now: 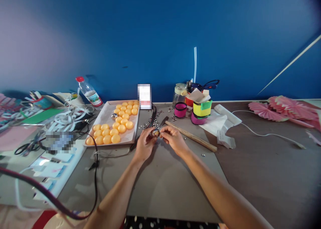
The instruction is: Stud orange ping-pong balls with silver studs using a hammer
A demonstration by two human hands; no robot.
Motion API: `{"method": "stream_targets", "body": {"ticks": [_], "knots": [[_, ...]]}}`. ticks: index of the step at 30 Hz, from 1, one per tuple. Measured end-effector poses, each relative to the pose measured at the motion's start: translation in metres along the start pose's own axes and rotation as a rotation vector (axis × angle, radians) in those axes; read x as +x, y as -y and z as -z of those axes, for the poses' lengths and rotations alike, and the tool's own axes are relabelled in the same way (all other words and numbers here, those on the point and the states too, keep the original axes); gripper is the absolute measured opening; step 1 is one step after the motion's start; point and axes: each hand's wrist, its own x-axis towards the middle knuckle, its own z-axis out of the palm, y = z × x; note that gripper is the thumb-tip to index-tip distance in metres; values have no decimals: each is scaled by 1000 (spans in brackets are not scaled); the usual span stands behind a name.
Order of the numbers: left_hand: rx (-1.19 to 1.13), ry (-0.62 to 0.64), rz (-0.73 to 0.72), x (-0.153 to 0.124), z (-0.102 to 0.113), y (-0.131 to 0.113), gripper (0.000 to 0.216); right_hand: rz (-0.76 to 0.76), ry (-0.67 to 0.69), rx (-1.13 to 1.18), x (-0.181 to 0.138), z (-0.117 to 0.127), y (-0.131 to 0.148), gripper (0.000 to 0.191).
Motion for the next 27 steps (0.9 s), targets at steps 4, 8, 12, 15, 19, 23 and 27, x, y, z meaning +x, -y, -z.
{"method": "stream_targets", "body": {"ticks": [4, 8, 12, 15, 19, 23, 27], "knots": [[43, 8, -43, 0, 0, -2, 36, 22, 0, -106, 2, 1, -4, 14], [63, 21, -81, -1, -1, -2, 36, 33, 10, -154, 2, 2, -6, 11], [79, 34, -106, -3, -1, -2, 35, 7, 26, -170, 2, 3, -2, 10], [102, 56, -119, -4, -1, -3, 35, -28, 50, -164, 1, 4, 1, 11], [169, 77, -154, -5, 0, -5, 34, -86, 26, -123, 0, 4, 3, 14], [222, 79, -185, -5, 1, -7, 34, -107, -3, -60, 0, 4, -1, 22], [253, 109, -221, -6, 0, -5, 35, -159, -17, -12, 0, 3, -9, 27]]}}
